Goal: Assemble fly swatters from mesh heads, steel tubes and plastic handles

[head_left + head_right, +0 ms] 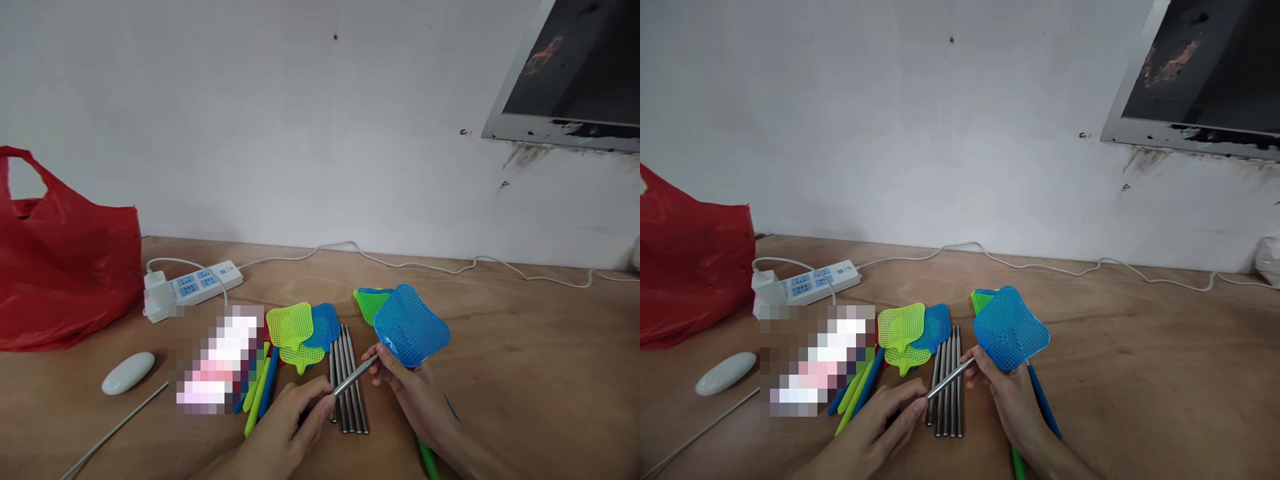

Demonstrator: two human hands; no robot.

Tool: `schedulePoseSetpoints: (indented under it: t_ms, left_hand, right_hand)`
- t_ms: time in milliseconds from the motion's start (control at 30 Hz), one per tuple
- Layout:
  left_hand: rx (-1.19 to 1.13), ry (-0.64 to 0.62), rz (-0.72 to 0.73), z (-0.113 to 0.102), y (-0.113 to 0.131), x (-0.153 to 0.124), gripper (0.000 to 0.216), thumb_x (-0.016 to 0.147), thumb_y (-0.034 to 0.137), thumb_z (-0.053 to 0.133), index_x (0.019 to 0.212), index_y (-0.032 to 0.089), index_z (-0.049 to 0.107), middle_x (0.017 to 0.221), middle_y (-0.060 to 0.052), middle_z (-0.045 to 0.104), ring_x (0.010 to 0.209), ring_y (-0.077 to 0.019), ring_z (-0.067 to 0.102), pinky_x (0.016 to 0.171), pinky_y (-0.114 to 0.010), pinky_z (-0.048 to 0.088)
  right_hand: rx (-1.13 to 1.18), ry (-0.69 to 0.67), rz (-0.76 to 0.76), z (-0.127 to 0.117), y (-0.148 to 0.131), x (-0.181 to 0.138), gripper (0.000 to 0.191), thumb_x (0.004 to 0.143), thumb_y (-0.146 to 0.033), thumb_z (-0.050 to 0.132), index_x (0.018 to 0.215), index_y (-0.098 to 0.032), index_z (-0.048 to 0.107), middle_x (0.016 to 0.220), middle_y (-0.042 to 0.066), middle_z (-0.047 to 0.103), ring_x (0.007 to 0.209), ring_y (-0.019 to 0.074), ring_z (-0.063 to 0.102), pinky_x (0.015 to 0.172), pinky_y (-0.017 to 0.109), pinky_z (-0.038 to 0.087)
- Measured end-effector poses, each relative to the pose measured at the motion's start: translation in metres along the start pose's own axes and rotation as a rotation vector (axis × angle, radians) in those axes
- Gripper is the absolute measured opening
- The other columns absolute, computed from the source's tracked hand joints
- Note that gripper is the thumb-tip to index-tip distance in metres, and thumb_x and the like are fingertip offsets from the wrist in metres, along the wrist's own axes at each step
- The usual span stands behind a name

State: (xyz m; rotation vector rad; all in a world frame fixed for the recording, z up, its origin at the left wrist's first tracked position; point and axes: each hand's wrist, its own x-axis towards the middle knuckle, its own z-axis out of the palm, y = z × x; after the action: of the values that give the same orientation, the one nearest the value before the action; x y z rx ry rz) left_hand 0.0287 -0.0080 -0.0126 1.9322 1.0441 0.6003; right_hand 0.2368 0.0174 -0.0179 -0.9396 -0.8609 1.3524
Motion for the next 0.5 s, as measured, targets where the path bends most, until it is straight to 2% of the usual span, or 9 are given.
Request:
schedulePoseSetpoints:
  t_ms: [167, 333, 500]
  left_hand:
    - [-0.029, 0.0, -0.014, 0.0006, -0.0016, 0.0014, 0.04, 0.105, 0.048, 0.034, 0.077, 0.021, 0.046, 0.066, 0.004, 0.047, 0.064, -0.0148, 0.047, 0.064, -0.026, 0.036]
    - [-0.083, -0.014, -0.008, 0.0005, -0.0012, 0.0024, 0.041, 0.104, 0.051, 0.036, 0.076, 0.022, 0.045, 0.063, 0.004, 0.046, 0.059, -0.0138, 0.044, 0.058, -0.025, 0.034]
    - [-0.062, -0.025, 0.001, 0.0001, -0.0008, 0.0022, 0.042, 0.104, 0.052, 0.034, 0.077, 0.022, 0.046, 0.066, 0.004, 0.045, 0.063, -0.0146, 0.045, 0.061, -0.025, 0.034]
  right_hand:
    - [-0.097, 0.02, -0.014, -0.0014, 0.0033, -0.0007, 0.03, 0.069, -0.047, 0.085, 0.073, -0.019, 0.076, 0.064, 0.004, 0.069, 0.058, 0.0177, 0.061, 0.054, 0.03, 0.051]
    - [-0.244, -0.008, -0.045, -0.0087, 0.0055, 0.0007, 0.035, 0.072, -0.053, 0.08, 0.062, -0.021, 0.07, 0.057, 0.002, 0.065, 0.048, 0.0171, 0.056, 0.045, 0.03, 0.046]
    - [-0.253, -0.015, -0.082, -0.007, 0.0079, -0.0026, 0.038, 0.073, -0.057, 0.078, 0.064, -0.021, 0.068, 0.052, -0.001, 0.061, 0.045, 0.0168, 0.055, 0.045, 0.031, 0.045]
